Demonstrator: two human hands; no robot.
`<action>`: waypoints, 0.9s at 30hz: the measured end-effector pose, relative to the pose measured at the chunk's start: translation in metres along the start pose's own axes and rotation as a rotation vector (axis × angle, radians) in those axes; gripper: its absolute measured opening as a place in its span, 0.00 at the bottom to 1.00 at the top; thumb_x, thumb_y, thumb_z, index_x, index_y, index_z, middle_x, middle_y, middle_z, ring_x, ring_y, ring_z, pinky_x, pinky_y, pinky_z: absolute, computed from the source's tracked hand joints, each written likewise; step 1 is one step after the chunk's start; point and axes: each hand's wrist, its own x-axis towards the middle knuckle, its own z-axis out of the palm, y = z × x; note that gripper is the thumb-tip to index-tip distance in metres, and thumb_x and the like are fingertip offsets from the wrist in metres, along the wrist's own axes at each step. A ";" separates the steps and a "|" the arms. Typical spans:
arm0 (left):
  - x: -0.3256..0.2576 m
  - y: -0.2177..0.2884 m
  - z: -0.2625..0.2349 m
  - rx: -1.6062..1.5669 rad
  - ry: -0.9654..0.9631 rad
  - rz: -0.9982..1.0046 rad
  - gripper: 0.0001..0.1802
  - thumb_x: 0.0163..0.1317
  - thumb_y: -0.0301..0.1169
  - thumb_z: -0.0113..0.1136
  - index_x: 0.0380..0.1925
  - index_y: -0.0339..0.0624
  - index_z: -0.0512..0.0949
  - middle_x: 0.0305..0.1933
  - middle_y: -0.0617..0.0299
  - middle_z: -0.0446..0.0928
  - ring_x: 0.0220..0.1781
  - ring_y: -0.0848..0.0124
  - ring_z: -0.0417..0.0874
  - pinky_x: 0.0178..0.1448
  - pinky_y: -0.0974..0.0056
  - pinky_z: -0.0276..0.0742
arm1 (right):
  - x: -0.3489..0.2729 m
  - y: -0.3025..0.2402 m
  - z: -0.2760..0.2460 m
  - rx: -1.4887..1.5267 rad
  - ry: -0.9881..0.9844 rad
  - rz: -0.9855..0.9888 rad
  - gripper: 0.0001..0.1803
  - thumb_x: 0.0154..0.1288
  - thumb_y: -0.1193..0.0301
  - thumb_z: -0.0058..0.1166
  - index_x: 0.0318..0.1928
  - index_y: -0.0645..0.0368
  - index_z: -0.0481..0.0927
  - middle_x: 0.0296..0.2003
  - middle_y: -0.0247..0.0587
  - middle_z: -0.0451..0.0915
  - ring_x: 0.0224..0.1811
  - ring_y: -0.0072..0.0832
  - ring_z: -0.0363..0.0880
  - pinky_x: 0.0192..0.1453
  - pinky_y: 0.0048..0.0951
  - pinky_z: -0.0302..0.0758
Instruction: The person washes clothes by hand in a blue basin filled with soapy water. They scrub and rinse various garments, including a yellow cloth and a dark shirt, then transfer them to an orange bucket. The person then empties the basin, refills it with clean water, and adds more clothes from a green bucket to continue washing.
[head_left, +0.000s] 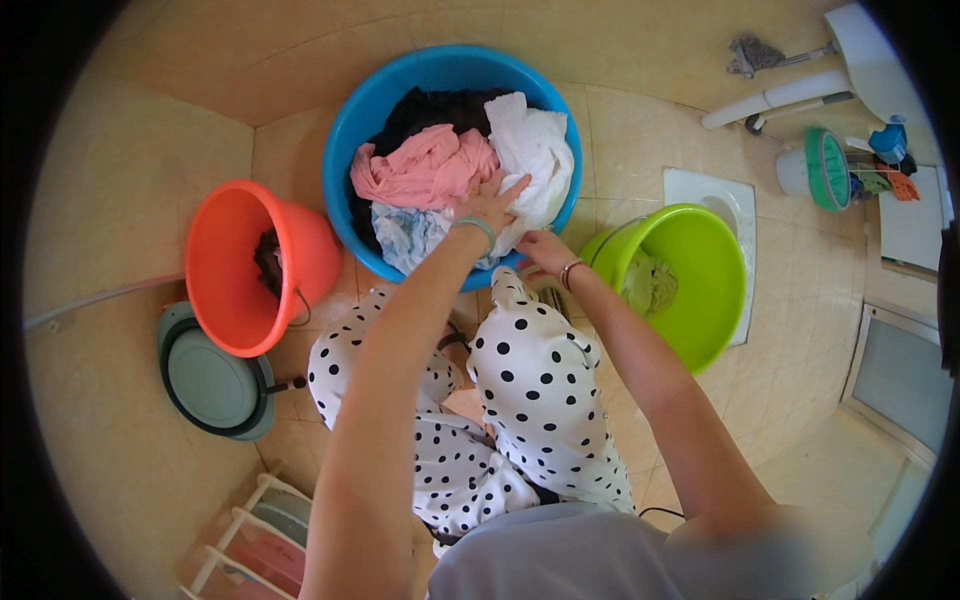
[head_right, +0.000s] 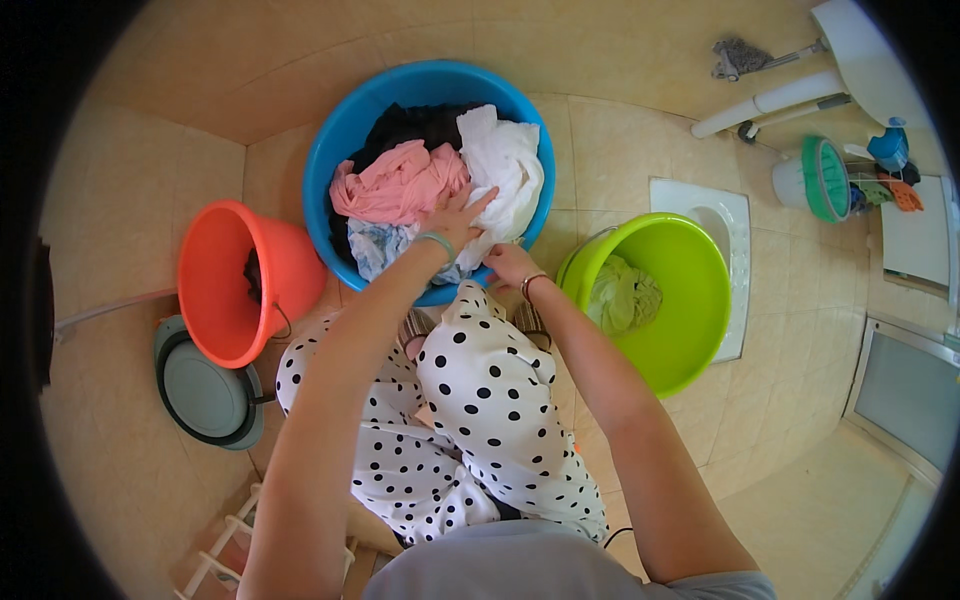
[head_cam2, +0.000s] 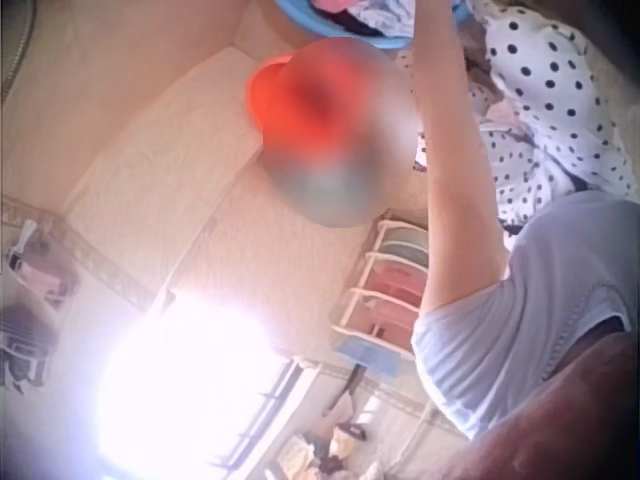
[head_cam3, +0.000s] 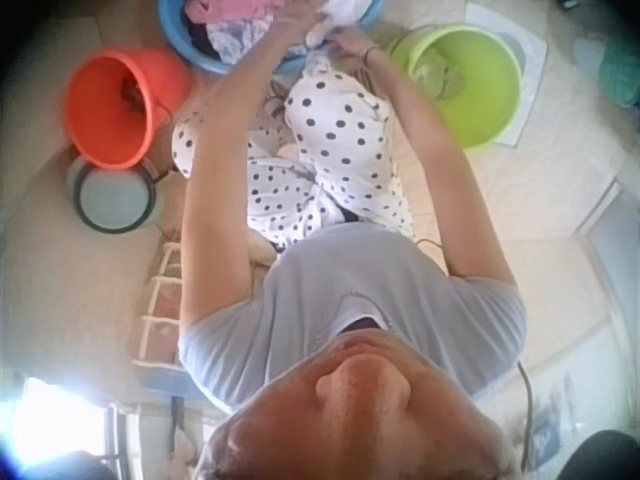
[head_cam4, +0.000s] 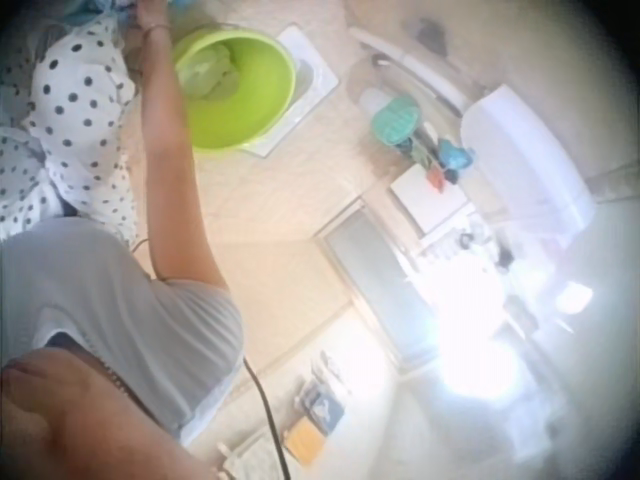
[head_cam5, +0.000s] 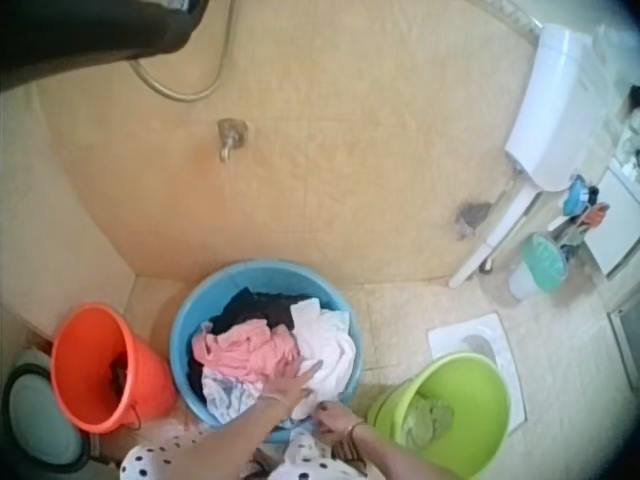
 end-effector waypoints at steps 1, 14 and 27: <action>0.003 -0.005 0.010 0.059 -0.002 -0.050 0.39 0.60 0.46 0.55 0.66 0.88 0.45 0.76 0.63 0.41 0.75 0.52 0.45 0.63 0.23 0.46 | 0.001 0.000 0.003 -0.193 0.137 -0.178 0.15 0.64 0.63 0.49 0.47 0.59 0.76 0.40 0.38 0.80 0.42 0.30 0.81 0.40 0.32 0.79; -0.030 0.002 -0.008 0.026 0.269 0.006 0.40 0.57 0.37 0.59 0.67 0.75 0.52 0.72 0.54 0.51 0.71 0.55 0.56 0.64 0.32 0.54 | -0.147 0.030 -0.135 0.303 0.743 -0.513 0.11 0.65 0.70 0.52 0.45 0.61 0.77 0.32 0.39 0.81 0.27 0.23 0.79 0.32 0.20 0.76; -0.034 0.049 -0.016 -0.382 0.259 0.245 0.27 0.56 0.34 0.59 0.58 0.53 0.69 0.63 0.43 0.64 0.64 0.49 0.66 0.66 0.56 0.63 | -0.013 0.218 -0.130 -0.540 0.782 0.216 0.37 0.47 0.52 0.66 0.55 0.58 0.71 0.54 0.58 0.71 0.55 0.50 0.71 0.60 0.42 0.67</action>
